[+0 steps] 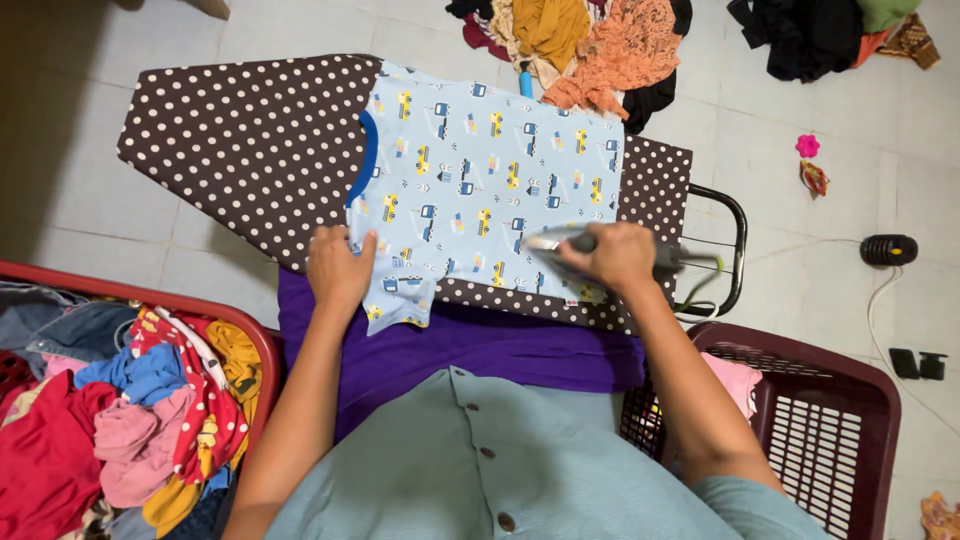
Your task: The person irons a pink shirt and a blue patterned shirt on a polka-dotted ironing board, then folds each and places them into a maroon laundry basket. The person uses a steam iron and handles the garments by hand.
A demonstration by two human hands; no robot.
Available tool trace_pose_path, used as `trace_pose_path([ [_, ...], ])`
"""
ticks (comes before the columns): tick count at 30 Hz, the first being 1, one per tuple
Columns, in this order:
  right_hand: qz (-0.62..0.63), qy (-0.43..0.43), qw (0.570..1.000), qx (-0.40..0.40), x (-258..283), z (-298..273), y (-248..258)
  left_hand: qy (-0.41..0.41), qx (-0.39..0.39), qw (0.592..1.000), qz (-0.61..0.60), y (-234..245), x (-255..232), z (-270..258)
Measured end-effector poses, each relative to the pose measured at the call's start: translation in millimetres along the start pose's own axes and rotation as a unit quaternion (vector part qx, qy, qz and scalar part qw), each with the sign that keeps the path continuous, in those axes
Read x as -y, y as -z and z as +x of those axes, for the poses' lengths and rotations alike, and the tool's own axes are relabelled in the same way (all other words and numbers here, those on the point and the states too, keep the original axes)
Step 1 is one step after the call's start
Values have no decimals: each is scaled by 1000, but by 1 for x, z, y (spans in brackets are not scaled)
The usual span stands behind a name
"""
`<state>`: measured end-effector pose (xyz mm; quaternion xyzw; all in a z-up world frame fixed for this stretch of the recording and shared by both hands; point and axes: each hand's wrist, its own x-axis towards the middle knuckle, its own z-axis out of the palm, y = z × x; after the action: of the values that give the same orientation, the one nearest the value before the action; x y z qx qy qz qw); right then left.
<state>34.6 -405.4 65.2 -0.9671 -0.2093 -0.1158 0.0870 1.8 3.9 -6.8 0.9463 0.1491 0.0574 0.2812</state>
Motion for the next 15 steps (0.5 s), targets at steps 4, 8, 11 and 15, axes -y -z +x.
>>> trace_pose_path([
  [4,40,65,996,38,15,20,-8,33,21,994,-99,-13,16,4],
  [8,-80,-104,988,76,39,33,-21,29,-2,993,-111,-21,23,0],
  [11,-24,23,996,79,56,42,-29,54,3,994,-94,-19,20,2],
  [15,-63,-21,996,65,74,47,-39,91,26,992,-82,-17,19,0],
])
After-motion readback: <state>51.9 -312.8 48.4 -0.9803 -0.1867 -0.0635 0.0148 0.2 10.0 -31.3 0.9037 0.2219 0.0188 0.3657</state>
